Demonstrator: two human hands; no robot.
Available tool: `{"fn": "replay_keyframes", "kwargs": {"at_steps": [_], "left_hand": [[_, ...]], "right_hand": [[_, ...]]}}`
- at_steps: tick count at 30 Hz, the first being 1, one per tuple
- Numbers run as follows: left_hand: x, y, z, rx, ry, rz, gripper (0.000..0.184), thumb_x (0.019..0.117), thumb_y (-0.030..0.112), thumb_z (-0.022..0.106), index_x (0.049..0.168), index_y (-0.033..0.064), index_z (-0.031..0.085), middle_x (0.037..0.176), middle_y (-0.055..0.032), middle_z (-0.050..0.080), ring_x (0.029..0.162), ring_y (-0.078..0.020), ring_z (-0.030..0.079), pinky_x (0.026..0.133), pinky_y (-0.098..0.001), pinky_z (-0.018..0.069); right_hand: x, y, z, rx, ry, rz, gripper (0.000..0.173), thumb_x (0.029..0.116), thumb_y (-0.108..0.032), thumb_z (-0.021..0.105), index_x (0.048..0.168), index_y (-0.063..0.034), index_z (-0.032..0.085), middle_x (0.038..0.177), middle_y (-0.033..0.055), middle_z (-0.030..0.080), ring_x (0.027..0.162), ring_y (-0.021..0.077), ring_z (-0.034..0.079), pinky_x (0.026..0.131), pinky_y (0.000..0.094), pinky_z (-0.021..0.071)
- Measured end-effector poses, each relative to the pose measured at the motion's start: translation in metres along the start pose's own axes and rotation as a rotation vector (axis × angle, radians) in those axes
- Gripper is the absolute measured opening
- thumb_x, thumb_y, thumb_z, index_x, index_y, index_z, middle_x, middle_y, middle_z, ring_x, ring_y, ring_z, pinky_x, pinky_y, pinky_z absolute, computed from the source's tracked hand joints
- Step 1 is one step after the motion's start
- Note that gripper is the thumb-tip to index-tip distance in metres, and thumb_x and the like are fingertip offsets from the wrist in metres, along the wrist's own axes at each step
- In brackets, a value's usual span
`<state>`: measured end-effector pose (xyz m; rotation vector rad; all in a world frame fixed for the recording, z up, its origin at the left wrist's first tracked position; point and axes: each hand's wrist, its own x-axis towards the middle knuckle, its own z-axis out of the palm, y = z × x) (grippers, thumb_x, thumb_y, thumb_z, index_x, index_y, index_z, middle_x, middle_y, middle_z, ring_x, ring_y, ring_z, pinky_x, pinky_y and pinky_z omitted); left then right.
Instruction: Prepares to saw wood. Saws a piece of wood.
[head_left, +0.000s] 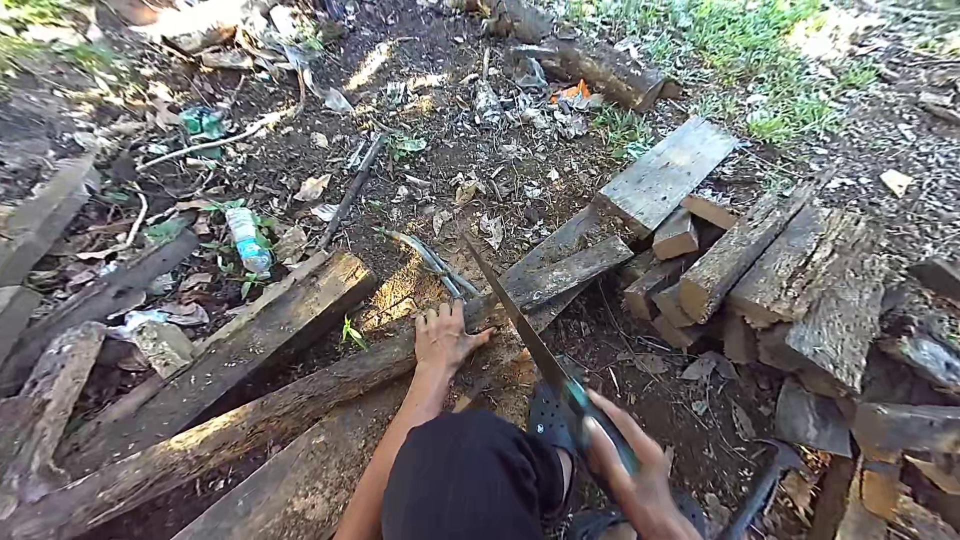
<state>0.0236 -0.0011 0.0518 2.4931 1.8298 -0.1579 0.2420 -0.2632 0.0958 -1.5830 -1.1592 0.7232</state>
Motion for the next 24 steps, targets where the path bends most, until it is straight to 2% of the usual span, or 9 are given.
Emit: {"fn": "replay_keyframes", "kwargs": {"at_steps": [2, 4, 7, 10, 13, 19, 21, 23, 24], "left_hand": [[-0.002, 0.000, 0.004, 0.006, 0.011, 0.001, 0.105, 0.0744, 0.096, 0.047, 0.140, 0.0144, 0.062, 0.121, -0.0159, 0.070, 0.107, -0.0382, 0.066, 0.093, -0.0600, 0.0504], [0.001, 0.000, 0.008, 0.011, 0.032, 0.004, 0.105, 0.0741, 0.096, 0.048, 0.139, 0.0148, 0.062, 0.118, -0.0146, 0.070, 0.105, -0.0370, 0.067, 0.090, -0.0589, 0.0514], [0.000, 0.002, 0.011, 0.019, 0.026, 0.000, 0.106, 0.0732, 0.096, 0.048, 0.140, 0.0155, 0.061, 0.118, -0.0143, 0.070, 0.105, -0.0359, 0.067, 0.092, -0.0581, 0.0505], [0.002, 0.000, 0.006, 0.007, -0.032, -0.022, 0.107, 0.0736, 0.096, 0.049, 0.145, 0.0158, 0.057, 0.125, -0.0167, 0.068, 0.111, -0.0386, 0.065, 0.099, -0.0599, 0.0479], [0.001, -0.001, 0.006, 0.007, -0.025, -0.003, 0.107, 0.0730, 0.096, 0.049, 0.144, 0.0164, 0.058, 0.126, -0.0161, 0.068, 0.112, -0.0389, 0.065, 0.098, -0.0603, 0.0488], [-0.003, -0.001, 0.006, 0.011, 0.017, 0.018, 0.102, 0.0754, 0.093, 0.050, 0.142, 0.0159, 0.060, 0.119, -0.0160, 0.069, 0.105, -0.0380, 0.066, 0.092, -0.0592, 0.0505], [-0.004, -0.003, 0.008, -0.002, 0.052, 0.022, 0.102, 0.0749, 0.093, 0.052, 0.140, 0.0151, 0.061, 0.117, -0.0161, 0.070, 0.104, -0.0388, 0.067, 0.090, -0.0604, 0.0513], [-0.004, -0.001, 0.010, -0.023, 0.047, 0.023, 0.102, 0.0754, 0.092, 0.053, 0.142, 0.0150, 0.060, 0.119, -0.0173, 0.070, 0.107, -0.0403, 0.066, 0.094, -0.0621, 0.0500], [-0.004, 0.000, 0.009, -0.032, 0.027, 0.024, 0.103, 0.0760, 0.091, 0.054, 0.144, 0.0146, 0.059, 0.122, -0.0183, 0.069, 0.110, -0.0414, 0.065, 0.096, -0.0631, 0.0488]], "right_hand": [[-0.052, -0.012, -0.038, -0.020, -0.017, 0.041, 0.039, 0.1029, -0.024, 0.060, 0.136, -0.0043, 0.062, 0.098, 0.0080, 0.075, 0.065, 0.0125, 0.070, 0.058, 0.0355, 0.0634], [-0.054, -0.017, -0.043, -0.004, -0.016, 0.060, 0.038, 0.1041, -0.023, 0.060, 0.137, -0.0044, 0.061, 0.092, 0.0075, 0.074, 0.061, 0.0134, 0.068, 0.054, 0.0353, 0.0622], [0.042, 0.002, 0.021, -0.004, 0.008, -0.036, 0.039, 0.1020, -0.023, 0.062, 0.135, -0.0029, 0.064, 0.111, 0.0076, 0.074, 0.072, 0.0109, 0.071, 0.062, 0.0336, 0.0640], [0.128, 0.006, 0.077, 0.094, 0.012, -0.016, 0.038, 0.1009, -0.024, 0.064, 0.130, -0.0002, 0.066, 0.103, 0.0093, 0.074, 0.062, 0.0123, 0.068, 0.054, 0.0331, 0.0617], [0.096, 0.011, 0.064, 0.069, 0.008, -0.018, 0.040, 0.1015, -0.025, 0.063, 0.134, -0.0011, 0.064, 0.106, 0.0089, 0.075, 0.065, 0.0125, 0.069, 0.057, 0.0341, 0.0628], [-0.058, -0.016, -0.045, -0.036, -0.021, 0.044, 0.039, 0.1035, -0.026, 0.061, 0.136, -0.0037, 0.062, 0.094, 0.0078, 0.074, 0.065, 0.0122, 0.069, 0.058, 0.0343, 0.0631], [-0.043, -0.015, -0.031, -0.055, -0.009, 0.005, 0.038, 0.1029, -0.024, 0.061, 0.135, -0.0030, 0.064, 0.100, 0.0076, 0.075, 0.070, 0.0116, 0.071, 0.063, 0.0338, 0.0637], [0.011, 0.008, 0.010, -0.106, 0.025, -0.133, 0.038, 0.1022, -0.025, 0.062, 0.133, -0.0034, 0.065, 0.117, 0.0070, 0.075, 0.087, 0.0096, 0.074, 0.077, 0.0325, 0.0653], [0.038, 0.016, 0.032, -0.072, 0.049, -0.177, 0.037, 0.1018, -0.023, 0.062, 0.131, 0.0002, 0.066, 0.116, 0.0095, 0.074, 0.085, 0.0102, 0.074, 0.075, 0.0324, 0.0651]]}}
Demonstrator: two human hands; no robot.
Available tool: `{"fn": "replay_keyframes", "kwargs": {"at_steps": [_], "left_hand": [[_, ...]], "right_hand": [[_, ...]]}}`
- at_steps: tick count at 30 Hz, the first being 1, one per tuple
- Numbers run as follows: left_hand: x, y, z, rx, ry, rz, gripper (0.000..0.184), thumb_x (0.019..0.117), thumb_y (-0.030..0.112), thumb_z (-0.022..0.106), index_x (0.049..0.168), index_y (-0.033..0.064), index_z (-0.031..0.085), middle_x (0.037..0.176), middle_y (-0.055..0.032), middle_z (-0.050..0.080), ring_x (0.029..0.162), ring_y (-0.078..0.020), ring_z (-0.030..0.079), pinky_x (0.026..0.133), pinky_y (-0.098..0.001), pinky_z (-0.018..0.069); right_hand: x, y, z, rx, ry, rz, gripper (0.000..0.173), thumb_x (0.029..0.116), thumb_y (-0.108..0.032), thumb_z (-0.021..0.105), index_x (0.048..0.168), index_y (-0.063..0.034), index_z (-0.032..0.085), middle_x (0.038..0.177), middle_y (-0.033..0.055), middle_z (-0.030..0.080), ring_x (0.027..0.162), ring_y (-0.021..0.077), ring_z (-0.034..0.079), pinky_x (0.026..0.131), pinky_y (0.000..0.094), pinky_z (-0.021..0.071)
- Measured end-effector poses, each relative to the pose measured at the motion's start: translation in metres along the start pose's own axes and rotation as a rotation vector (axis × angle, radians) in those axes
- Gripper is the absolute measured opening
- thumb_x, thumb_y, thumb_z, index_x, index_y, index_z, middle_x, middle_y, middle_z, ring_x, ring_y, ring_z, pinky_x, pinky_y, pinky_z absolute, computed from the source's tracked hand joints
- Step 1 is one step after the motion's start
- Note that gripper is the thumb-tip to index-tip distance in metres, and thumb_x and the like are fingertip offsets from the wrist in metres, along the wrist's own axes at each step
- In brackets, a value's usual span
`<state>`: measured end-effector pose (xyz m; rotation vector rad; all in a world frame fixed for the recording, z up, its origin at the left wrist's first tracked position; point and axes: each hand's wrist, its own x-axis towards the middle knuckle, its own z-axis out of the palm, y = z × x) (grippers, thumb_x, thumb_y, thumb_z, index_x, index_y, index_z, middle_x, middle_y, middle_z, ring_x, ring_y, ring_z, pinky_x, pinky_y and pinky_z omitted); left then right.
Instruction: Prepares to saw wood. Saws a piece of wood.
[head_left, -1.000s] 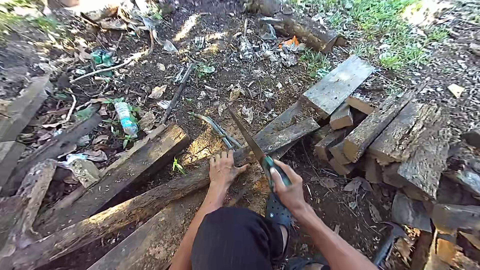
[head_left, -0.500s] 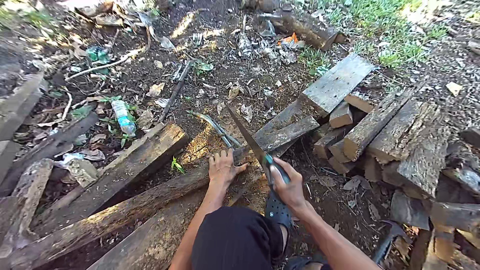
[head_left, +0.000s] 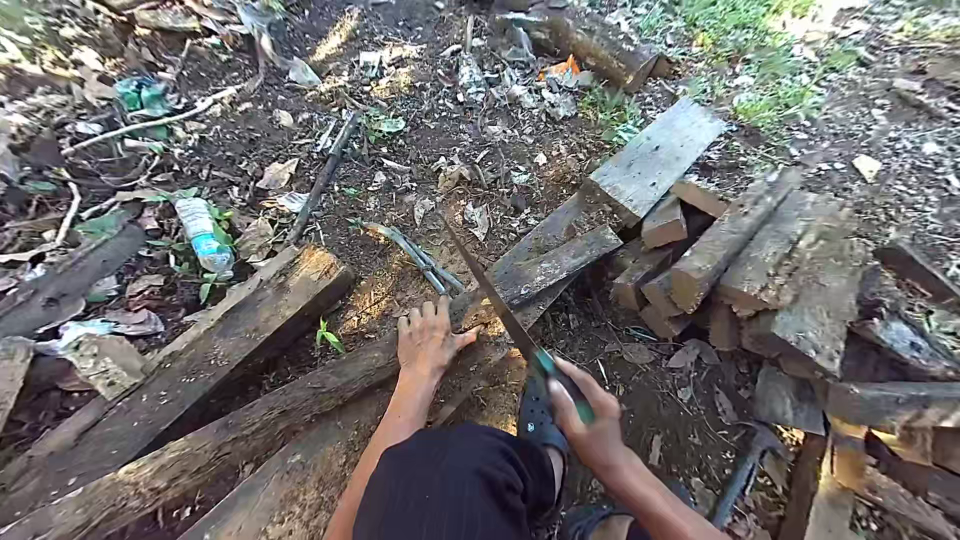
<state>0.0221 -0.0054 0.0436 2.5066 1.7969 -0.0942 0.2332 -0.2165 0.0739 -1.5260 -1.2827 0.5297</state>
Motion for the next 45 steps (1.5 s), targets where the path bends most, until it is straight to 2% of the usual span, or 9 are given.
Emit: {"fn": "replay_keyframes", "kwargs": {"at_steps": [3, 11, 16, 19, 23, 27, 31, 35, 45], "left_hand": [[-0.001, -0.004, -0.004, 0.011, -0.026, -0.001, 0.101, 0.0768, 0.091, 0.054, 0.144, 0.0155, 0.058, 0.124, -0.0186, 0.068, 0.111, -0.0413, 0.065, 0.096, -0.0626, 0.0486], [0.003, 0.001, -0.006, 0.028, -0.058, -0.027, 0.107, 0.0756, 0.095, 0.047, 0.146, 0.0153, 0.057, 0.126, -0.0176, 0.067, 0.114, -0.0401, 0.064, 0.099, -0.0615, 0.0471], [0.002, 0.000, -0.002, 0.047, -0.012, -0.019, 0.106, 0.0740, 0.096, 0.048, 0.144, 0.0161, 0.058, 0.123, -0.0163, 0.069, 0.110, -0.0378, 0.066, 0.095, -0.0594, 0.0493], [0.004, -0.003, -0.011, 0.040, -0.056, -0.042, 0.107, 0.0747, 0.096, 0.047, 0.147, 0.0172, 0.057, 0.127, -0.0166, 0.068, 0.114, -0.0383, 0.065, 0.100, -0.0603, 0.0472], [0.006, -0.003, -0.011, 0.021, -0.048, -0.030, 0.108, 0.0734, 0.097, 0.048, 0.146, 0.0174, 0.057, 0.127, -0.0163, 0.068, 0.115, -0.0382, 0.064, 0.099, -0.0614, 0.0473], [0.005, -0.003, -0.005, 0.010, 0.009, -0.016, 0.106, 0.0727, 0.094, 0.053, 0.142, 0.0138, 0.061, 0.121, -0.0168, 0.070, 0.108, -0.0393, 0.067, 0.095, -0.0622, 0.0493], [0.005, -0.003, 0.001, 0.045, 0.030, -0.018, 0.107, 0.0716, 0.096, 0.052, 0.141, 0.0145, 0.061, 0.118, -0.0153, 0.071, 0.104, -0.0372, 0.068, 0.093, -0.0592, 0.0505], [0.005, -0.007, 0.000, 0.027, 0.002, -0.026, 0.107, 0.0724, 0.096, 0.049, 0.143, 0.0162, 0.060, 0.122, -0.0153, 0.070, 0.108, -0.0377, 0.067, 0.096, -0.0602, 0.0493], [0.002, -0.004, 0.005, 0.059, 0.027, -0.003, 0.105, 0.0741, 0.095, 0.049, 0.142, 0.0157, 0.060, 0.117, -0.0153, 0.070, 0.103, -0.0376, 0.067, 0.089, -0.0584, 0.0518]], "right_hand": [[0.023, 0.003, 0.024, 0.114, 0.015, 0.054, 0.037, 0.1006, -0.018, 0.064, 0.130, 0.0040, 0.065, 0.111, 0.0110, 0.074, 0.075, 0.0098, 0.071, 0.066, 0.0305, 0.0641], [-0.101, -0.051, -0.100, 0.068, -0.064, 0.233, 0.038, 0.1039, -0.024, 0.061, 0.137, -0.0038, 0.062, 0.094, 0.0081, 0.074, 0.064, 0.0132, 0.069, 0.057, 0.0355, 0.0628], [0.011, -0.007, 0.002, 0.019, -0.008, 0.022, 0.036, 0.1015, -0.021, 0.063, 0.130, 0.0003, 0.066, 0.118, 0.0095, 0.074, 0.092, 0.0100, 0.073, 0.082, 0.0314, 0.0642], [0.060, -0.001, 0.041, 0.122, -0.001, 0.106, 0.037, 0.1013, -0.024, 0.064, 0.130, -0.0007, 0.066, 0.109, 0.0089, 0.074, 0.073, 0.0104, 0.071, 0.064, 0.0313, 0.0633], [-0.005, -0.017, -0.010, 0.075, -0.049, 0.137, 0.042, 0.1014, -0.026, 0.064, 0.136, -0.0019, 0.063, 0.115, 0.0080, 0.074, 0.080, 0.0107, 0.072, 0.070, 0.0333, 0.0645], [-0.077, -0.048, -0.081, 0.054, -0.065, 0.212, 0.038, 0.1019, -0.022, 0.063, 0.135, -0.0034, 0.063, 0.096, 0.0072, 0.074, 0.061, 0.0110, 0.067, 0.054, 0.0325, 0.0618], [0.009, -0.018, -0.012, 0.017, -0.052, 0.101, 0.037, 0.1018, -0.022, 0.062, 0.133, -0.0026, 0.065, 0.114, 0.0074, 0.074, 0.081, 0.0102, 0.073, 0.072, 0.0331, 0.0649], [0.095, -0.003, 0.054, 0.109, -0.054, 0.170, 0.039, 0.1006, -0.028, 0.064, 0.132, -0.0040, 0.066, 0.100, 0.0087, 0.074, 0.063, 0.0123, 0.068, 0.058, 0.0339, 0.0617], [-0.084, -0.046, -0.086, 0.012, -0.083, 0.223, 0.038, 0.1033, -0.024, 0.061, 0.135, -0.0020, 0.063, 0.096, 0.0083, 0.075, 0.065, 0.0127, 0.069, 0.058, 0.0344, 0.0631]]}}
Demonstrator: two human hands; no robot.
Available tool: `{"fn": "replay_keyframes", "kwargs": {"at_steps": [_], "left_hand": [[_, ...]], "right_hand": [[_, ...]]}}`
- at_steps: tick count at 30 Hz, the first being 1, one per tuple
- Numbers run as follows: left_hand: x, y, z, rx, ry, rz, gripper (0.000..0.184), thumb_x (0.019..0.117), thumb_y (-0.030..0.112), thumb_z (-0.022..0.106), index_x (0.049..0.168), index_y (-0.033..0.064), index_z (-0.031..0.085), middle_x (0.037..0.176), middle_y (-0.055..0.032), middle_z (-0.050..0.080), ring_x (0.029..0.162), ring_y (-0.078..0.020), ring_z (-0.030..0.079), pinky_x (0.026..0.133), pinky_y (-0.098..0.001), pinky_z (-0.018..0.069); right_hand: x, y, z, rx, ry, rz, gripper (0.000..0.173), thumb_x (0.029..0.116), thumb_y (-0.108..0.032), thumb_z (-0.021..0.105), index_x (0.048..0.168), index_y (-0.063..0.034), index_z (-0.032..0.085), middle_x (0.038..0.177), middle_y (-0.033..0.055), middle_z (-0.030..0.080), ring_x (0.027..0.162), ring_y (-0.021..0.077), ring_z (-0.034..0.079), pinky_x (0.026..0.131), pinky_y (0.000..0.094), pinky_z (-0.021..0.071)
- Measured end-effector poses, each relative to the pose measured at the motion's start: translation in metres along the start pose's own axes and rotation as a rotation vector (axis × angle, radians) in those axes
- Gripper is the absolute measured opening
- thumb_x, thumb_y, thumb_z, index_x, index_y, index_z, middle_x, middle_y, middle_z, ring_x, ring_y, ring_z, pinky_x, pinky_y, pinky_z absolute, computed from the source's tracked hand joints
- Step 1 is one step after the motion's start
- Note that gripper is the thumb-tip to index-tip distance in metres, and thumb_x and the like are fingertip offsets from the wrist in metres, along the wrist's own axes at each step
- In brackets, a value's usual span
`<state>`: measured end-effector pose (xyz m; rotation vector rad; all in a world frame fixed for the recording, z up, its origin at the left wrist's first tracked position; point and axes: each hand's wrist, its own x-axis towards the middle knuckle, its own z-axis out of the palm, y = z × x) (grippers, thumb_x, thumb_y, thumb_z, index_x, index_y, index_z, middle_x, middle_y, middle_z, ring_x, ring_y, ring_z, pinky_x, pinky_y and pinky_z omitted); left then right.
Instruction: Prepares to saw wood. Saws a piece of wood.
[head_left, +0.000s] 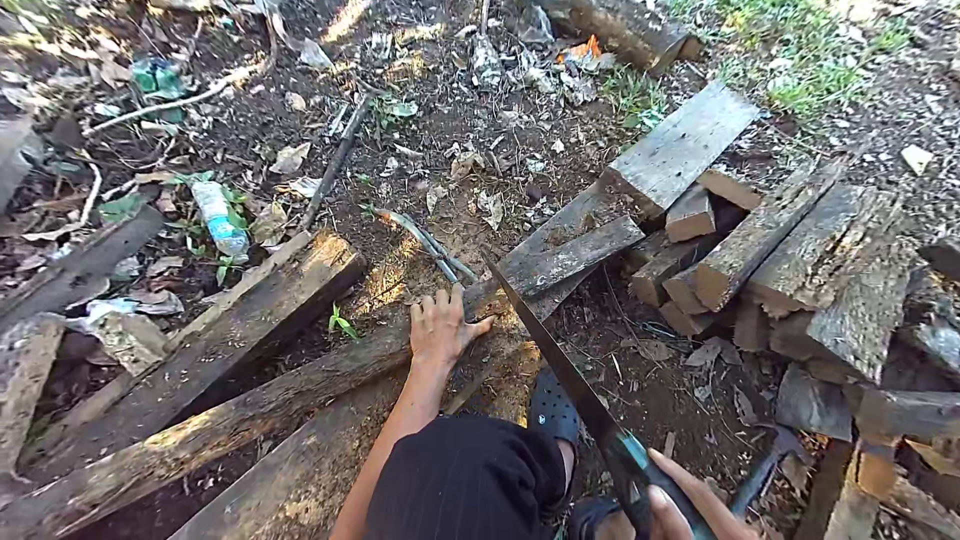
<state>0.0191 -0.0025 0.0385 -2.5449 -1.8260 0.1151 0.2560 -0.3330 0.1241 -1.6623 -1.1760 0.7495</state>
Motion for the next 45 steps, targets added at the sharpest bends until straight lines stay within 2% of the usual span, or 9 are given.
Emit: {"fn": "replay_keyframes", "kwargs": {"at_steps": [2, 6, 11, 15, 22, 31, 35, 38, 45], "left_hand": [[0.001, 0.000, 0.001, -0.003, 0.025, 0.006, 0.104, 0.0745, 0.094, 0.051, 0.142, 0.0154, 0.061, 0.115, -0.0158, 0.071, 0.101, -0.0376, 0.068, 0.088, -0.0583, 0.0521], [0.003, -0.001, 0.000, -0.010, 0.003, -0.001, 0.106, 0.0749, 0.095, 0.050, 0.143, 0.0143, 0.059, 0.118, -0.0166, 0.070, 0.104, -0.0384, 0.068, 0.091, -0.0590, 0.0512], [0.004, 0.002, -0.007, -0.054, -0.001, 0.002, 0.107, 0.0743, 0.095, 0.051, 0.142, 0.0125, 0.060, 0.120, -0.0189, 0.070, 0.107, -0.0408, 0.067, 0.094, -0.0621, 0.0500], [0.004, 0.003, -0.004, -0.042, 0.022, 0.002, 0.108, 0.0729, 0.096, 0.049, 0.141, 0.0135, 0.061, 0.117, -0.0171, 0.070, 0.104, -0.0395, 0.067, 0.094, -0.0620, 0.0503], [0.003, 0.002, -0.005, -0.023, 0.009, -0.003, 0.106, 0.0728, 0.095, 0.051, 0.143, 0.0155, 0.060, 0.117, -0.0161, 0.071, 0.104, -0.0379, 0.068, 0.093, -0.0597, 0.0508], [0.005, 0.005, -0.005, -0.033, -0.021, -0.001, 0.106, 0.0721, 0.095, 0.052, 0.144, 0.0166, 0.059, 0.119, -0.0155, 0.070, 0.104, -0.0375, 0.067, 0.093, -0.0605, 0.0506], [0.002, 0.005, -0.001, -0.017, -0.001, 0.002, 0.106, 0.0717, 0.095, 0.053, 0.143, 0.0168, 0.059, 0.116, -0.0146, 0.070, 0.103, -0.0369, 0.067, 0.092, -0.0591, 0.0509], [0.006, 0.002, -0.007, -0.016, -0.047, -0.013, 0.105, 0.0745, 0.095, 0.049, 0.146, 0.0179, 0.057, 0.121, -0.0151, 0.069, 0.107, -0.0372, 0.067, 0.094, -0.0585, 0.0502], [0.003, 0.002, -0.008, -0.024, -0.062, 0.001, 0.109, 0.0735, 0.097, 0.047, 0.146, 0.0169, 0.057, 0.124, -0.0168, 0.069, 0.109, -0.0385, 0.066, 0.096, -0.0601, 0.0491]], "right_hand": [[0.054, 0.013, 0.041, -0.043, 0.030, -0.113, 0.038, 0.1015, -0.025, 0.063, 0.134, -0.0048, 0.065, 0.113, 0.0063, 0.075, 0.080, 0.0095, 0.073, 0.071, 0.0329, 0.0654], [0.173, 0.009, 0.108, 0.152, 0.022, -0.021, 0.038, 0.1011, -0.024, 0.063, 0.132, -0.0007, 0.065, 0.101, 0.0098, 0.074, 0.061, 0.0137, 0.067, 0.055, 0.0343, 0.0614], [0.081, 0.015, 0.061, 0.021, 0.026, -0.105, 0.041, 0.1020, -0.025, 0.063, 0.136, -0.0023, 0.063, 0.117, 0.0085, 0.074, 0.079, 0.0112, 0.073, 0.069, 0.0343, 0.0650], [-0.004, 0.000, -0.003, 0.038, 0.005, 0.013, 0.038, 0.1035, -0.024, 0.061, 0.137, -0.0041, 0.061, 0.092, 0.0070, 0.074, 0.061, 0.0124, 0.067, 0.055, 0.0344, 0.0619], [0.176, 0.011, 0.099, 0.150, 0.001, -0.023, 0.038, 0.1014, -0.024, 0.063, 0.131, -0.0011, 0.065, 0.103, 0.0094, 0.073, 0.058, 0.0124, 0.066, 0.052, 0.0324, 0.0609], [-0.006, 0.000, -0.008, 0.045, 0.008, 0.006, 0.038, 0.1027, -0.022, 0.061, 0.136, -0.0038, 0.062, 0.092, 0.0073, 0.074, 0.061, 0.0127, 0.068, 0.055, 0.0344, 0.0621], [0.105, 0.013, 0.065, 0.011, 0.029, -0.123, 0.038, 0.1019, -0.022, 0.063, 0.133, -0.0017, 0.065, 0.113, 0.0081, 0.074, 0.077, 0.0102, 0.072, 0.067, 0.0329, 0.0646], [0.183, 0.012, 0.116, 0.113, 0.040, -0.076, 0.038, 0.1004, -0.024, 0.064, 0.129, 0.0001, 0.066, 0.105, 0.0100, 0.074, 0.063, 0.0120, 0.068, 0.056, 0.0329, 0.0618], [0.012, 0.009, 0.011, 0.021, 0.013, -0.022, 0.040, 0.1017, -0.026, 0.063, 0.136, -0.0054, 0.063, 0.100, 0.0076, 0.075, 0.067, 0.0124, 0.070, 0.059, 0.0353, 0.0639]]}}
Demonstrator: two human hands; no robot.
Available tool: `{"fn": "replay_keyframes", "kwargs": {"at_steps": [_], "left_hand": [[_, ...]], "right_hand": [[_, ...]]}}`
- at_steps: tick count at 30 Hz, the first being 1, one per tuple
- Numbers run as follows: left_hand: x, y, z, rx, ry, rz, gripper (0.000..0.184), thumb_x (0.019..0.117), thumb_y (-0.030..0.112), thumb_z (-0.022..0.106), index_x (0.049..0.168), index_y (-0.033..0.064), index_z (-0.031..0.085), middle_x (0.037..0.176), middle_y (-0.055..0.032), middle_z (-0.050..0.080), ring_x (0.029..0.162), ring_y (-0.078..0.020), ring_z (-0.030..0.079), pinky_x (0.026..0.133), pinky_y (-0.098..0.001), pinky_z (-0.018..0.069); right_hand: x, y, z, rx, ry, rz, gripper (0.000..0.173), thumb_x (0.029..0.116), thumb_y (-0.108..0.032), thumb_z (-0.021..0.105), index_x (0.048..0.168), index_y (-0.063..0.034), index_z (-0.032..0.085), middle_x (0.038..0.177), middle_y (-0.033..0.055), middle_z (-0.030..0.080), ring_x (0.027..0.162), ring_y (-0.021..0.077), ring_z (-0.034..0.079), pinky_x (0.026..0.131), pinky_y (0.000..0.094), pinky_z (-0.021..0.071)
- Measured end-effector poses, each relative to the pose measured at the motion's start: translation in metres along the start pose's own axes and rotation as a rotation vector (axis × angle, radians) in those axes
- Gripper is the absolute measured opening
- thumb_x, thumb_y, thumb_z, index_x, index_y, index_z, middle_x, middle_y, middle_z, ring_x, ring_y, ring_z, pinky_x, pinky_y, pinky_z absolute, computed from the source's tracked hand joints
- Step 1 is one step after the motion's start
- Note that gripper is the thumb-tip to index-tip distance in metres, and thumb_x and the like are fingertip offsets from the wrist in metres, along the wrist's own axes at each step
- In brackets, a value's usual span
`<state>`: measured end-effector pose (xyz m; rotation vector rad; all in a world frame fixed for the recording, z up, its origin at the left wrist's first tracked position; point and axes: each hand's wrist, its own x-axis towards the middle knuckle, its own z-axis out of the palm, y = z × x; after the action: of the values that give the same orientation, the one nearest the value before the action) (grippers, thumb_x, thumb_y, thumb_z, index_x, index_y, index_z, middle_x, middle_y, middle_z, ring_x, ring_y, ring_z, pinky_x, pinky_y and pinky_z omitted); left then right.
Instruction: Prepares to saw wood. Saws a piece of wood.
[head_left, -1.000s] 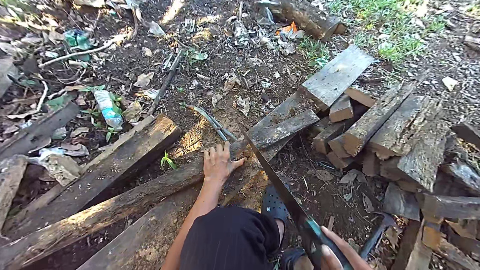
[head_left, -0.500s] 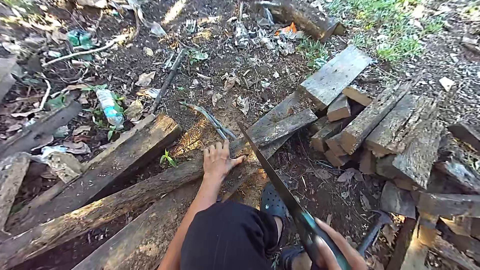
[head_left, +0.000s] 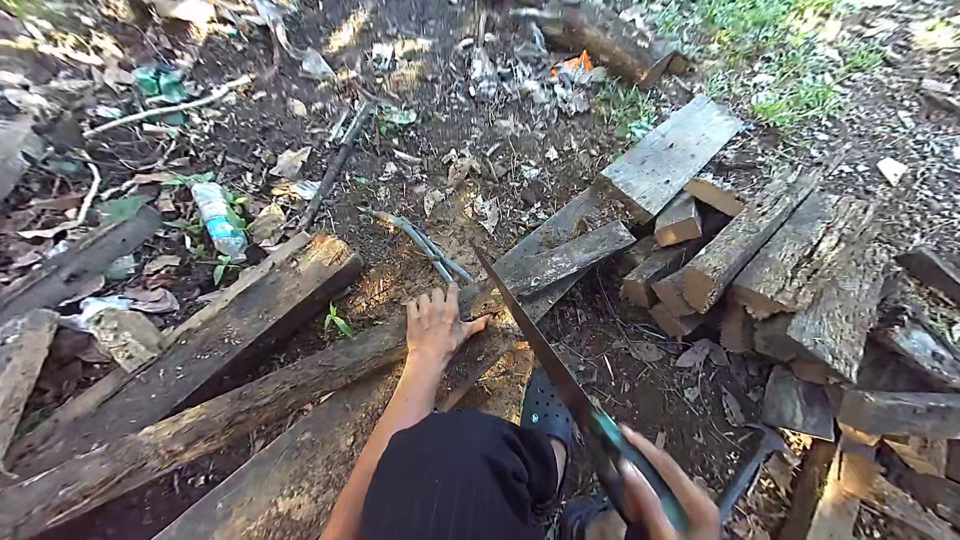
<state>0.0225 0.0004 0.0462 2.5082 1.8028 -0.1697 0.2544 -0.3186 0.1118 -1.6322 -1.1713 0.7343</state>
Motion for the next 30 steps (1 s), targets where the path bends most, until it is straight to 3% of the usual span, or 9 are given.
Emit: {"fn": "replay_keyframes", "kwargs": {"at_steps": [3, 6, 9, 11, 14, 18, 23, 26, 30], "left_hand": [[0.002, 0.000, 0.005, 0.027, 0.033, 0.004, 0.109, 0.0725, 0.098, 0.046, 0.145, 0.0166, 0.058, 0.119, -0.0160, 0.070, 0.104, -0.0375, 0.067, 0.092, -0.0587, 0.0504], [0.000, 0.002, 0.011, 0.027, 0.077, 0.010, 0.109, 0.0713, 0.097, 0.048, 0.142, 0.0158, 0.060, 0.115, -0.0154, 0.071, 0.102, -0.0367, 0.068, 0.091, -0.0579, 0.0512], [0.001, -0.002, 0.003, 0.014, 0.035, -0.013, 0.106, 0.0729, 0.095, 0.050, 0.144, 0.0175, 0.059, 0.120, -0.0146, 0.071, 0.105, -0.0359, 0.067, 0.093, -0.0574, 0.0504], [-0.001, 0.000, 0.004, 0.001, 0.026, -0.010, 0.106, 0.0727, 0.096, 0.050, 0.144, 0.0177, 0.060, 0.120, -0.0141, 0.070, 0.106, -0.0355, 0.067, 0.093, -0.0576, 0.0505], [0.003, 0.000, -0.002, -0.005, 0.018, -0.009, 0.106, 0.0732, 0.096, 0.048, 0.144, 0.0170, 0.060, 0.121, -0.0154, 0.070, 0.108, -0.0366, 0.067, 0.096, -0.0587, 0.0494], [0.002, 0.000, 0.006, 0.009, 0.062, 0.005, 0.108, 0.0698, 0.097, 0.050, 0.141, 0.0163, 0.061, 0.115, -0.0153, 0.071, 0.103, -0.0374, 0.067, 0.092, -0.0592, 0.0510], [0.005, -0.003, 0.006, 0.013, 0.112, 0.029, 0.106, 0.0710, 0.096, 0.051, 0.140, 0.0160, 0.062, 0.113, -0.0148, 0.071, 0.100, -0.0370, 0.068, 0.089, -0.0590, 0.0518], [0.009, -0.007, -0.003, -0.047, 0.063, 0.025, 0.103, 0.0736, 0.092, 0.057, 0.142, 0.0140, 0.060, 0.119, -0.0190, 0.069, 0.107, -0.0422, 0.066, 0.092, -0.0636, 0.0503], [0.007, -0.008, -0.003, -0.046, 0.088, 0.045, 0.104, 0.0710, 0.093, 0.058, 0.139, 0.0143, 0.062, 0.117, -0.0183, 0.070, 0.105, -0.0416, 0.067, 0.090, -0.0631, 0.0514]], "right_hand": [[-0.012, -0.005, -0.013, -0.008, -0.013, 0.012, 0.038, 0.1036, -0.024, 0.061, 0.136, -0.0055, 0.063, 0.096, 0.0076, 0.074, 0.066, 0.0132, 0.069, 0.059, 0.0356, 0.0632], [0.090, 0.011, 0.058, -0.047, 0.018, -0.114, 0.038, 0.1019, -0.024, 0.062, 0.133, -0.0023, 0.065, 0.117, 0.0084, 0.074, 0.082, 0.0099, 0.073, 0.072, 0.0329, 0.0650], [0.175, 0.008, 0.115, 0.089, 0.020, -0.051, 0.039, 0.1007, -0.025, 0.064, 0.131, -0.0004, 0.065, 0.101, 0.0105, 0.073, 0.061, 0.0132, 0.067, 0.055, 0.0339, 0.0614], [0.160, 0.012, 0.108, 0.083, 0.009, -0.033, 0.041, 0.1011, -0.027, 0.065, 0.134, -0.0026, 0.064, 0.101, 0.0088, 0.074, 0.062, 0.0132, 0.068, 0.056, 0.0342, 0.0624], [0.075, 0.011, 0.057, 0.028, 0.011, -0.043, 0.042, 0.1013, -0.027, 0.064, 0.136, -0.0018, 0.063, 0.109, 0.0090, 0.074, 0.071, 0.0120, 0.070, 0.062, 0.0351, 0.0638], [-0.024, -0.004, -0.018, -0.032, -0.011, 0.049, 0.037, 0.1042, -0.026, 0.060, 0.136, -0.0066, 0.062, 0.093, 0.0066, 0.074, 0.063, 0.0124, 0.068, 0.057, 0.0352, 0.0627], [-0.001, 0.048, 0.039, -0.097, 0.063, -0.249, 0.043, 0.1021, -0.033, 0.062, 0.140, -0.0142, 0.061, 0.109, 0.0060, 0.075, 0.082, 0.0095, 0.074, 0.073, 0.0312, 0.0650], [0.015, 0.041, 0.035, 0.043, 0.049, -0.178, 0.040, 0.1019, -0.025, 0.062, 0.138, -0.0081, 0.063, 0.091, 0.0053, 0.075, 0.062, 0.0110, 0.069, 0.055, 0.0316, 0.0626], [0.013, 0.002, 0.001, 0.141, -0.013, -0.001, 0.042, 0.1038, -0.027, 0.061, 0.138, -0.0033, 0.060, 0.084, 0.0054, 0.072, 0.058, 0.0139, 0.066, 0.052, 0.0334, 0.0613]]}}
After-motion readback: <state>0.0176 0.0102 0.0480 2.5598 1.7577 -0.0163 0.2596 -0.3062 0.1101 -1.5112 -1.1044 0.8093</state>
